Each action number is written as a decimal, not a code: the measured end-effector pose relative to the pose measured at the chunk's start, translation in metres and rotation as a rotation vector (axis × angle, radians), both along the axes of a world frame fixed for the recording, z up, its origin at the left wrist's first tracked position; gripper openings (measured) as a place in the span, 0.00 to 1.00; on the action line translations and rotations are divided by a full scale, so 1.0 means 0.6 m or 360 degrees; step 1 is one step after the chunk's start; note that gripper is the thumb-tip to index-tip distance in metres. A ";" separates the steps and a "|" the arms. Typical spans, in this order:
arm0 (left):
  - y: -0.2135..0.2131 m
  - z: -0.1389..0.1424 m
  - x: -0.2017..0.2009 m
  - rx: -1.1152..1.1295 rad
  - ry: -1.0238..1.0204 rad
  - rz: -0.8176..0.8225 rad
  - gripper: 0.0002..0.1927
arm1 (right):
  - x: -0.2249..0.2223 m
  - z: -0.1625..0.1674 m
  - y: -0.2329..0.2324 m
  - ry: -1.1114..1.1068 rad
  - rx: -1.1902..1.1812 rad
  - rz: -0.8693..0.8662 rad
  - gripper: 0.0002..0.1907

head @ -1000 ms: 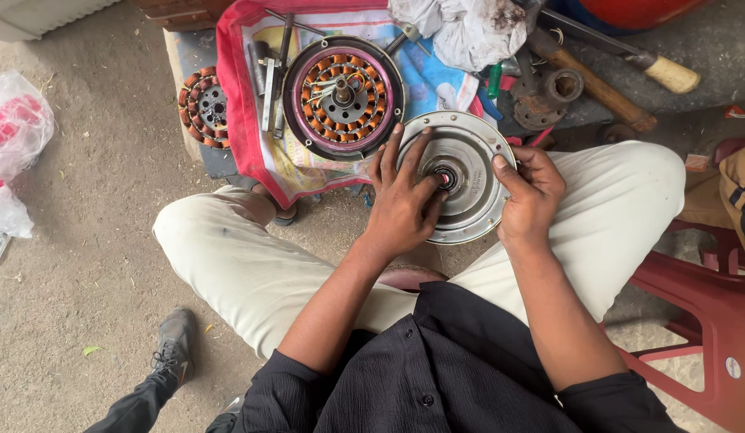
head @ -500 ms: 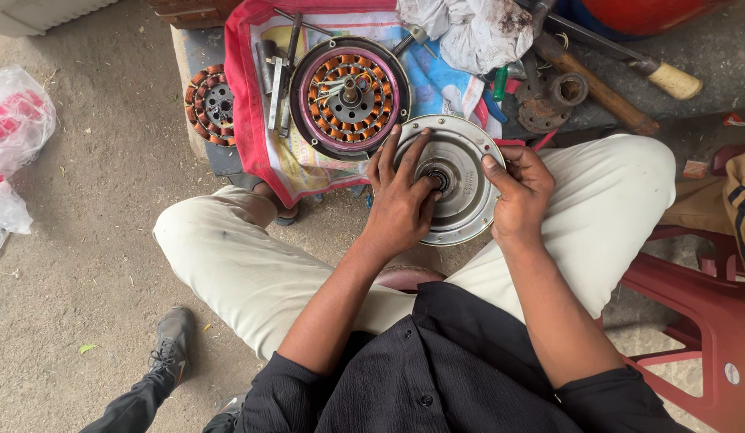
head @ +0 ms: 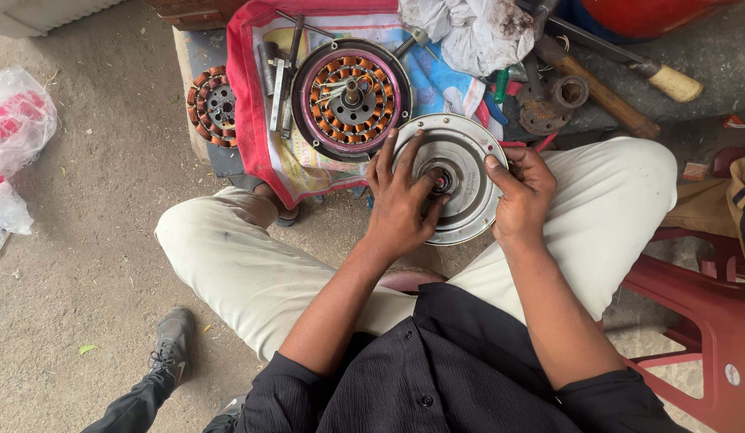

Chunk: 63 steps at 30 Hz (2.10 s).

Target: The person assembles a motor by placing a stator into a housing, adding a gasket, and securing a cover plate with a hammer and punch. They then insert and tighten bolts into the cover plate.

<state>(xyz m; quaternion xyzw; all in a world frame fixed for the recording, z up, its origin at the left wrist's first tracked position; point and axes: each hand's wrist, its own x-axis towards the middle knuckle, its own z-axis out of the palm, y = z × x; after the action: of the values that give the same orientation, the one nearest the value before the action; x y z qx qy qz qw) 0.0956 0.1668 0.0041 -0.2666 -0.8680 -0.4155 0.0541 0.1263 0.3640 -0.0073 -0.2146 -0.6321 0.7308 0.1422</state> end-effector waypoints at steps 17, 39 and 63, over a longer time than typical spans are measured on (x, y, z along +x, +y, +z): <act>-0.015 -0.002 -0.015 -0.0026 -0.0136 -0.0013 0.20 | -0.002 -0.008 0.008 0.0035 -0.0117 -0.0047 0.05; -0.008 -0.023 -0.022 -0.0085 -0.0320 0.0148 0.18 | -0.010 -0.011 0.009 -0.0012 -0.0079 -0.0060 0.06; 0.042 -0.033 -0.087 0.0818 -0.1350 0.0447 0.07 | 0.038 -0.017 0.102 0.0043 0.0162 -0.0348 0.09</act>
<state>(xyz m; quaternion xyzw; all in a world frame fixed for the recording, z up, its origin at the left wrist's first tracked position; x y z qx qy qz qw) 0.0436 0.1923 -0.0159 0.0664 -0.7108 -0.6757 -0.1838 0.1490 0.4250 -0.0175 -0.2648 -0.6392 0.6809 0.2402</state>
